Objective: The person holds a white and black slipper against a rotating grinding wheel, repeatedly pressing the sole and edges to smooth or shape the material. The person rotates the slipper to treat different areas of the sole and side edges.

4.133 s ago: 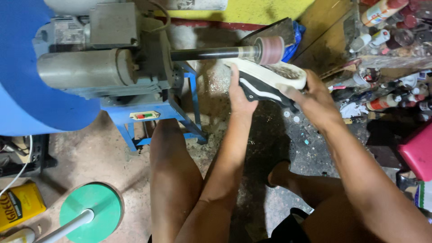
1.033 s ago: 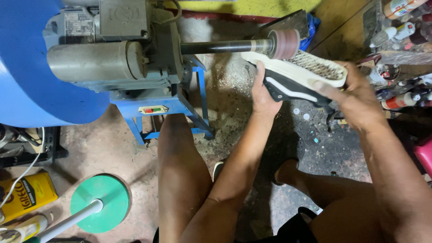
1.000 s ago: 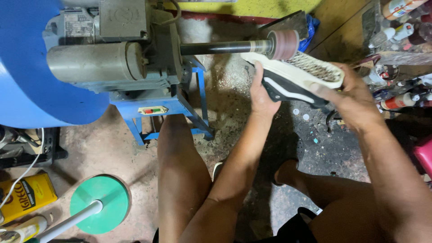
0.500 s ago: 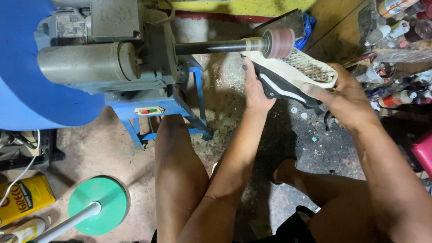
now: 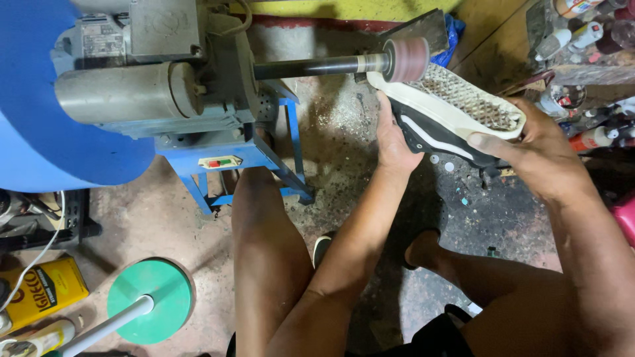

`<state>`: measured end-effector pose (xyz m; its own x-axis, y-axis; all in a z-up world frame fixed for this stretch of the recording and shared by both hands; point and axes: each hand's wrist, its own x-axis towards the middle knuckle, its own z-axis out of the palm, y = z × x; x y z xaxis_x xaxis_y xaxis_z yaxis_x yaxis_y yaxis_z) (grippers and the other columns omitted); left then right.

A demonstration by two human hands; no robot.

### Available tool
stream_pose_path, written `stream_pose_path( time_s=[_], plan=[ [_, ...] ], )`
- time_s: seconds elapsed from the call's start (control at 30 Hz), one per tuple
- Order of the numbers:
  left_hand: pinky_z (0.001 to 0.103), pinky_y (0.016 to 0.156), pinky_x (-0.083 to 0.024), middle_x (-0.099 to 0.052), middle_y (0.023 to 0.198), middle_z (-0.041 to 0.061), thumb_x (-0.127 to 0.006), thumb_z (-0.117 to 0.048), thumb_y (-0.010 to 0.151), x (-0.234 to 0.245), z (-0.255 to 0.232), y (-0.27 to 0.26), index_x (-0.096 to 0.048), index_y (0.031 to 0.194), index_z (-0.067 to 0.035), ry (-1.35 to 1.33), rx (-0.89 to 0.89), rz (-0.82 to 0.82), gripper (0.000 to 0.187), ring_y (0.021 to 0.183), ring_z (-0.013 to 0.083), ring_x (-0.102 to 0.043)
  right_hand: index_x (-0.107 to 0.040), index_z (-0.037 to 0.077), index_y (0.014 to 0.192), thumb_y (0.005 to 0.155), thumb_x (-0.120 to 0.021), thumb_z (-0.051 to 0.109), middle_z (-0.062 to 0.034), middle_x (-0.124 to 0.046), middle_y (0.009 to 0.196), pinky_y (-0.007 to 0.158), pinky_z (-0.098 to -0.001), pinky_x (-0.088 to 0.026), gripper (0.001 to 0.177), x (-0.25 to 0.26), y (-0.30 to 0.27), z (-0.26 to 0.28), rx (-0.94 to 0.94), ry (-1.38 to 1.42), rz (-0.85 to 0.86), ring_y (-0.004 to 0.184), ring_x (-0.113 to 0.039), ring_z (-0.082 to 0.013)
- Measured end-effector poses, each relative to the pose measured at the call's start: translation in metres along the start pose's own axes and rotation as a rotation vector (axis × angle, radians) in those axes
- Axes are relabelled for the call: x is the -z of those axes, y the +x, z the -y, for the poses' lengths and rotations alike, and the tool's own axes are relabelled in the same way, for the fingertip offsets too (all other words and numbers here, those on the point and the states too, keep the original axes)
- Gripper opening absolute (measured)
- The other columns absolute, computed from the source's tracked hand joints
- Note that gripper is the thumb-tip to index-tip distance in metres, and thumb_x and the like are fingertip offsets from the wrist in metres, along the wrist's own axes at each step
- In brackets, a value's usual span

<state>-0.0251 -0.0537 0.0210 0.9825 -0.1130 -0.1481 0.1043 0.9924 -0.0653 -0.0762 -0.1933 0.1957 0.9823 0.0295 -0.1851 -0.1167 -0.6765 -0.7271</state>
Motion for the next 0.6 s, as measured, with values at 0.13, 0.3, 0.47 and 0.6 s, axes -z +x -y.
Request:
stream_pose_path(
  time_s=[0.13, 0.3, 0.47, 0.6],
  plan=[
    [0.044, 0.103, -0.052, -0.064, 0.126, 0.011, -0.051, -0.064, 0.105, 0.001, -0.002, 0.004, -0.055, 0.138, -0.008, 0.052, 0.025, -0.087, 0.065, 0.116, 0.0273, -0.063, -0.057, 0.004, 0.139, 0.08, -0.083, 0.027, -0.0103, -0.072, 0.124, 0.101, -0.0349, -0.049, 0.069, -0.003, 0.0, 0.002, -0.047, 0.047, 0.0, 0.115, -0.066, -0.0189],
    [0.044, 0.102, -0.052, -0.066, 0.125, 0.01, -0.051, -0.065, 0.104, 0.01, -0.015, 0.017, -0.057, 0.135, -0.008, 0.023, 0.034, -0.11, 0.066, 0.115, 0.0268, -0.064, -0.059, 0.003, 0.135, 0.081, -0.084, 0.028, -0.0098, -0.071, 0.125, 0.103, -0.033, -0.047, 0.065, -0.019, 0.01, 0.01, 0.007, 0.068, -0.002, 0.117, -0.064, -0.0183],
    [0.044, 0.102, -0.052, -0.065, 0.124, 0.01, -0.052, -0.062, 0.109, 0.018, -0.019, 0.022, -0.058, 0.136, -0.007, -0.008, 0.005, -0.02, 0.062, 0.115, 0.0269, -0.064, -0.059, 0.005, 0.137, 0.08, -0.084, 0.028, -0.0077, -0.071, 0.125, 0.103, -0.0327, -0.047, 0.066, -0.019, 0.013, 0.016, -0.041, 0.065, -0.008, 0.117, -0.064, -0.0168],
    [0.044, 0.1, -0.053, -0.066, 0.123, 0.009, -0.051, -0.06, 0.107, 0.015, -0.015, 0.02, -0.058, 0.135, -0.01, 0.009, -0.002, -0.037, 0.058, 0.113, 0.0261, -0.064, -0.059, 0.006, 0.138, 0.079, -0.082, 0.027, -0.0087, -0.072, 0.126, 0.105, -0.0343, -0.048, 0.067, -0.015, 0.011, 0.012, -0.068, 0.11, 0.007, 0.119, -0.065, -0.018]
  ],
)
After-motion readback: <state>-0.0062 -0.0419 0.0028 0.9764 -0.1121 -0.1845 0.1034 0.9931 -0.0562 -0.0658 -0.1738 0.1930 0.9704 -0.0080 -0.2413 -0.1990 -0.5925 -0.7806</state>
